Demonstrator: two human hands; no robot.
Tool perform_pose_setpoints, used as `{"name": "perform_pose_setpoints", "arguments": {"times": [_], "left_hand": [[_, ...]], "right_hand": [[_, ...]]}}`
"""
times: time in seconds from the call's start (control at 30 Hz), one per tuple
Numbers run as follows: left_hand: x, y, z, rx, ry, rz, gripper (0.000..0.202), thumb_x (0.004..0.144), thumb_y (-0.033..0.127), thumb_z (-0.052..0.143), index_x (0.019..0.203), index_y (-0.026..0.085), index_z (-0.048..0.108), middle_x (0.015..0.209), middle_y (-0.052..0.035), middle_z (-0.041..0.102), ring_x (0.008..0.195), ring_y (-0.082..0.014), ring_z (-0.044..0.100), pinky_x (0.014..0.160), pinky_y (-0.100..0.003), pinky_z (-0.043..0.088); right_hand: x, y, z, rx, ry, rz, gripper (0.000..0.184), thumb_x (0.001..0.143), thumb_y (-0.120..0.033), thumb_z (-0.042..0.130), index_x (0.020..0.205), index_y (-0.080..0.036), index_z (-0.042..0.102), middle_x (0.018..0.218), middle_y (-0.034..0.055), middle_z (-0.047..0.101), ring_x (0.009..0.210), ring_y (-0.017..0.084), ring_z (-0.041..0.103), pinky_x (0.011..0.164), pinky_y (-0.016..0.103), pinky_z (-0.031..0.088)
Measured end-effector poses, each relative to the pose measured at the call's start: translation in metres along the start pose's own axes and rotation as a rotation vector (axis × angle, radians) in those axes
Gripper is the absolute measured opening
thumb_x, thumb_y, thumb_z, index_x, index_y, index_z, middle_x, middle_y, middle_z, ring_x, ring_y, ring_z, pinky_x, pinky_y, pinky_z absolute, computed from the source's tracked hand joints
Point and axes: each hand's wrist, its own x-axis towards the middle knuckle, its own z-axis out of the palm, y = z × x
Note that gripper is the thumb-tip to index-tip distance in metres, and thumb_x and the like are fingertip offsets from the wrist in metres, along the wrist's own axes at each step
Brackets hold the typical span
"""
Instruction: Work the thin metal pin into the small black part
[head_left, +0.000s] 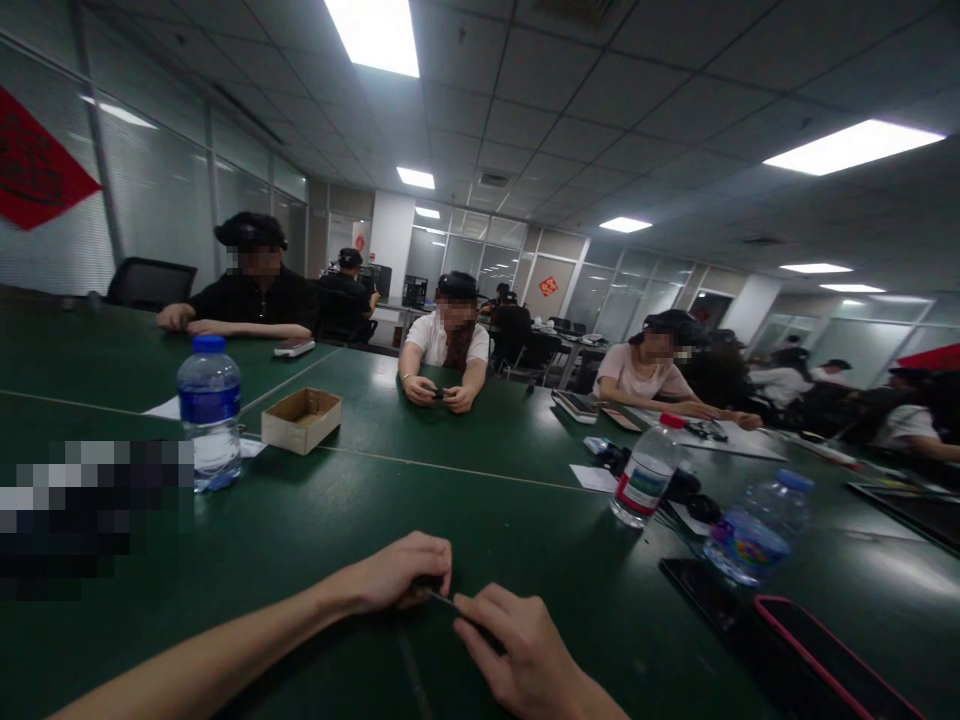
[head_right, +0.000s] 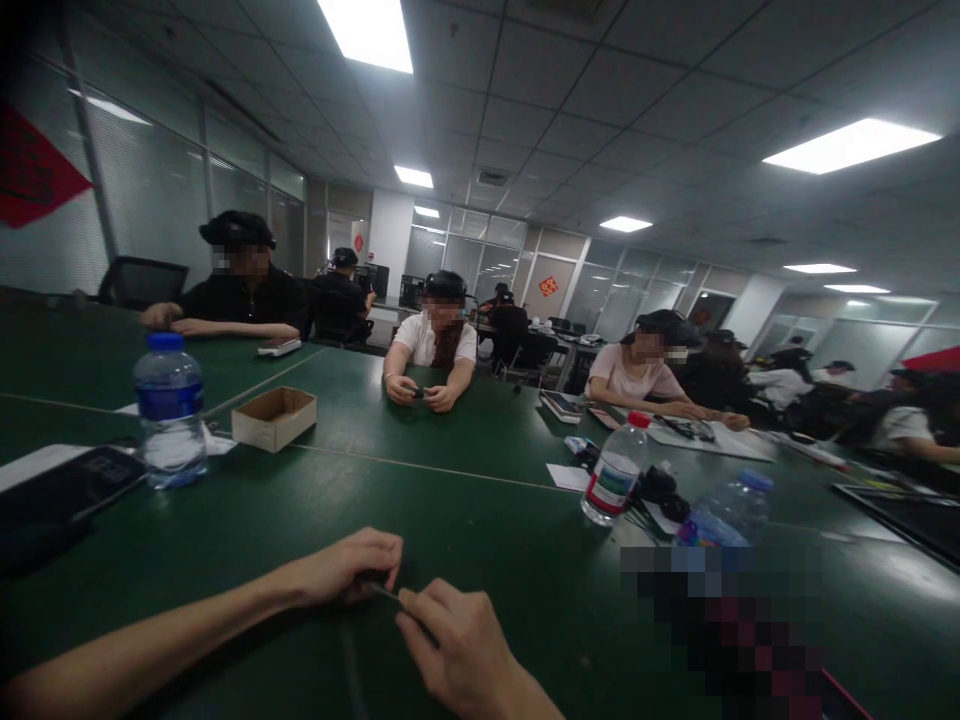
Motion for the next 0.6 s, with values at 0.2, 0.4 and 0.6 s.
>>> {"name": "perform_pose_setpoints", "arguments": {"times": [0.2,0.4,0.6], "left_hand": [[0.001,0.004,0.006,-0.002,0.022,-0.006,0.026,0.084,0.039,0.052,0.074,0.016,0.056,0.052,0.0052,0.038,0.040,-0.0076,0.029,0.038,-0.021,0.018],[0.009,-0.013,-0.005,-0.213,0.116,0.012,0.027,0.086,0.045,0.050,0.081,0.019,0.052,0.048,0.0090,0.030,0.038,-0.0072,0.023,0.038,-0.019,0.017],[0.010,-0.016,-0.007,-0.286,0.144,0.022,0.030,0.087,0.049,0.051,0.083,0.019,0.050,0.050,0.0095,0.030,0.038,-0.0064,0.020,0.038,-0.019,0.017]], "right_hand": [[0.000,-0.001,0.001,-0.054,0.004,-0.003,0.024,0.096,-0.022,0.049,0.116,-0.019,0.062,0.085,0.0059,0.068,0.069,0.015,0.064,0.055,0.023,0.046],[0.001,0.001,0.002,-0.016,0.076,0.114,0.023,0.097,-0.024,0.047,0.109,-0.017,0.065,0.085,0.0069,0.068,0.070,0.015,0.065,0.059,0.023,0.049],[0.003,0.001,0.002,-0.025,0.126,0.152,0.021,0.095,-0.023,0.048,0.107,-0.018,0.065,0.086,0.0066,0.069,0.073,0.017,0.067,0.061,0.024,0.051]]}}
